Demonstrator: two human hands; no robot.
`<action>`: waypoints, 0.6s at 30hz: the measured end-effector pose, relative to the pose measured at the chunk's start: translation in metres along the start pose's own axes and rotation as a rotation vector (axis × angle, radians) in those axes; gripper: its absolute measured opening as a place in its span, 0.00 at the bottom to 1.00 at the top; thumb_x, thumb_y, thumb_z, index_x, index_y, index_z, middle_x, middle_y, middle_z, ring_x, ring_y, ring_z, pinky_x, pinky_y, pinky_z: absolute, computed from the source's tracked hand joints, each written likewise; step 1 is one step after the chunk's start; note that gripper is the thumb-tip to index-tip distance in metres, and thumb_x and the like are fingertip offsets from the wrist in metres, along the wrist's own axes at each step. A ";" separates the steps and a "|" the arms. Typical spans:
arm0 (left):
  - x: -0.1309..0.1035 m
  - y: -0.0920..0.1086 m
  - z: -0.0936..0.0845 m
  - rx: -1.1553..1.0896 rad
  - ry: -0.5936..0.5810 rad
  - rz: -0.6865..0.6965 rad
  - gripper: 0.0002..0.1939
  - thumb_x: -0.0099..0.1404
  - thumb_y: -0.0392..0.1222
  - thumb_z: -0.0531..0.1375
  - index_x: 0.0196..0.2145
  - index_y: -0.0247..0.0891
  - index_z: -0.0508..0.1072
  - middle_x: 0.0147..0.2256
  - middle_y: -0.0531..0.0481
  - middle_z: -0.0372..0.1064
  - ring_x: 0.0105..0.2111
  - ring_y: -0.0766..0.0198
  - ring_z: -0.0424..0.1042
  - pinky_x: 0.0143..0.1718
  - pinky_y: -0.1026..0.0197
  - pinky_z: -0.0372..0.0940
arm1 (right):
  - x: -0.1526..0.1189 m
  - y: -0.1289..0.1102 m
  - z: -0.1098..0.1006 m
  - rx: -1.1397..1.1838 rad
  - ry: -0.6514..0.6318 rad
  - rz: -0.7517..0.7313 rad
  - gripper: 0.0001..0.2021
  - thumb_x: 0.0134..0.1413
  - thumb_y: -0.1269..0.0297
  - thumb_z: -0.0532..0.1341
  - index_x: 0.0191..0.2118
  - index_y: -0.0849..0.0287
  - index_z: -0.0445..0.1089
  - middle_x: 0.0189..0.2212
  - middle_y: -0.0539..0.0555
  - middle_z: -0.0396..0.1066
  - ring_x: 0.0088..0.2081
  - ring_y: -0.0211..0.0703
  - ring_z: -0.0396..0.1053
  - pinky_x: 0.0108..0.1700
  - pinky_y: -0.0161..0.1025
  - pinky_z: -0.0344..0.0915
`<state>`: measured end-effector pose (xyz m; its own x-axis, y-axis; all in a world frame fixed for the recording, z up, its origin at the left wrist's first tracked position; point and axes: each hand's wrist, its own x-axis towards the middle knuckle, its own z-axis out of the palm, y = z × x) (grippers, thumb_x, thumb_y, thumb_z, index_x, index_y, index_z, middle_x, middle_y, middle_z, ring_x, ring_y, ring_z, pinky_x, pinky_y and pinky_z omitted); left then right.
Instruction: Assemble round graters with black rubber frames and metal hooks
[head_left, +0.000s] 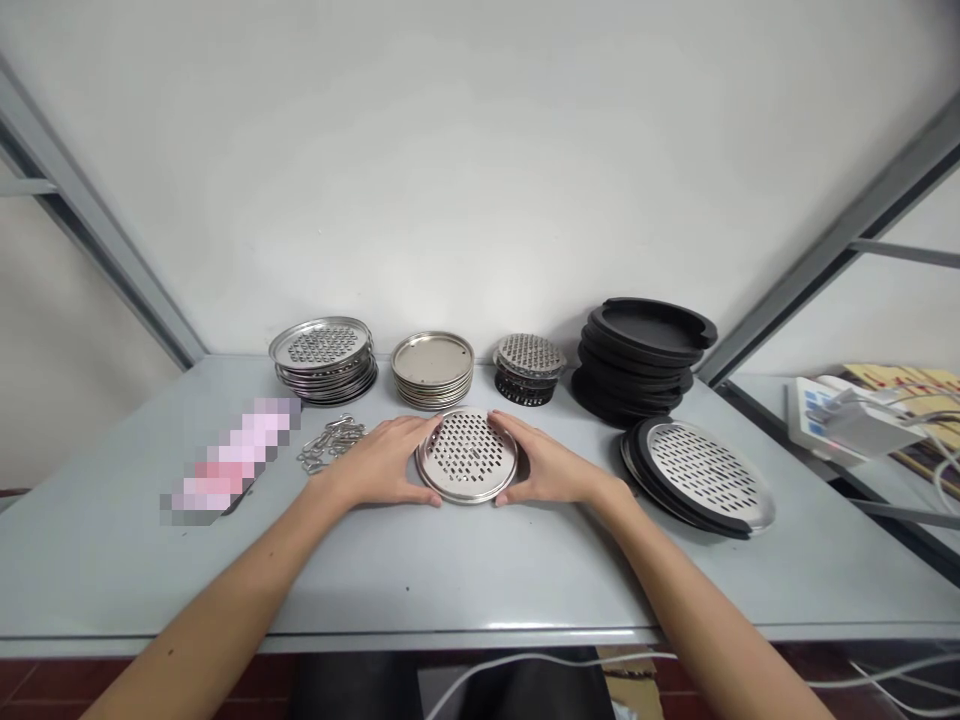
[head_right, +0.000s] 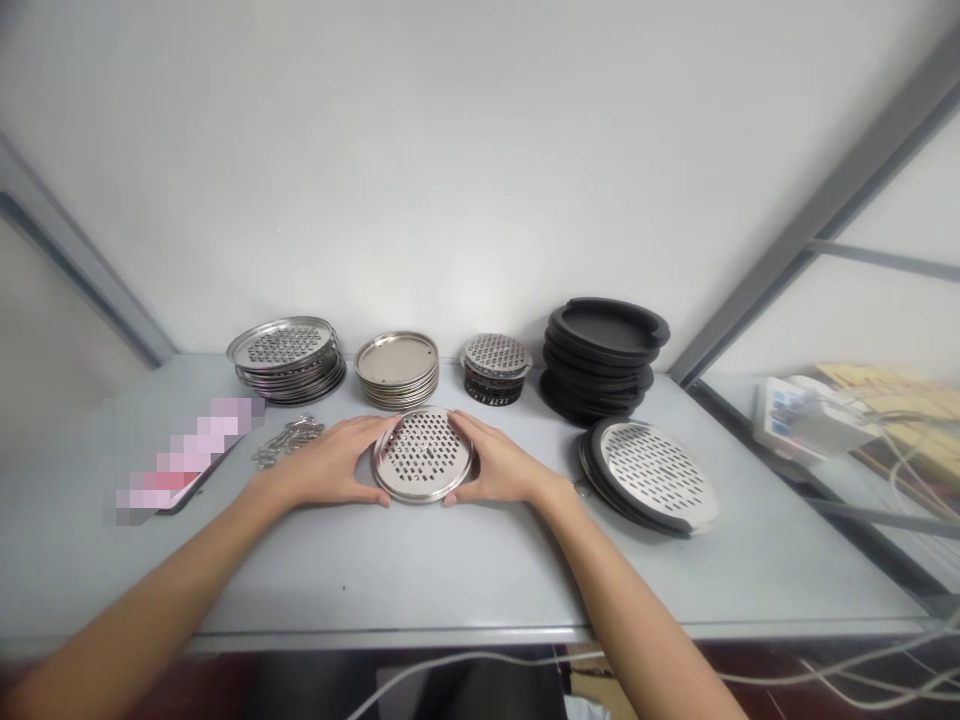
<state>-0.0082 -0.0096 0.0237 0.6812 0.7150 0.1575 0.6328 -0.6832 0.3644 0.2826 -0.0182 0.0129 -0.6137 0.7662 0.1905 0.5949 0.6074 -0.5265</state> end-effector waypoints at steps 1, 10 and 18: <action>0.000 0.000 0.000 0.001 0.001 -0.005 0.55 0.47 0.65 0.66 0.65 0.42 0.50 0.62 0.43 0.56 0.60 0.46 0.57 0.60 0.49 0.53 | 0.001 -0.001 0.001 0.006 0.010 0.000 0.56 0.34 0.42 0.70 0.66 0.64 0.46 0.64 0.69 0.50 0.63 0.60 0.52 0.64 0.53 0.51; 0.000 0.003 -0.005 -0.057 0.025 -0.029 0.55 0.47 0.63 0.67 0.65 0.45 0.49 0.62 0.44 0.55 0.60 0.46 0.57 0.58 0.48 0.56 | 0.001 -0.002 0.003 0.125 0.052 0.023 0.58 0.32 0.46 0.72 0.67 0.64 0.44 0.64 0.68 0.50 0.63 0.60 0.52 0.64 0.53 0.51; 0.002 -0.001 0.002 -0.105 0.049 -0.037 0.53 0.48 0.64 0.66 0.65 0.44 0.50 0.63 0.43 0.55 0.61 0.46 0.56 0.60 0.47 0.55 | 0.002 -0.001 -0.001 0.152 0.061 -0.001 0.55 0.34 0.47 0.72 0.66 0.62 0.47 0.64 0.66 0.52 0.62 0.59 0.55 0.64 0.53 0.51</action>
<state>-0.0066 -0.0077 0.0219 0.6374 0.7477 0.1860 0.6134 -0.6385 0.4647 0.2815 -0.0168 0.0142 -0.5791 0.7796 0.2384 0.5060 0.5730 -0.6448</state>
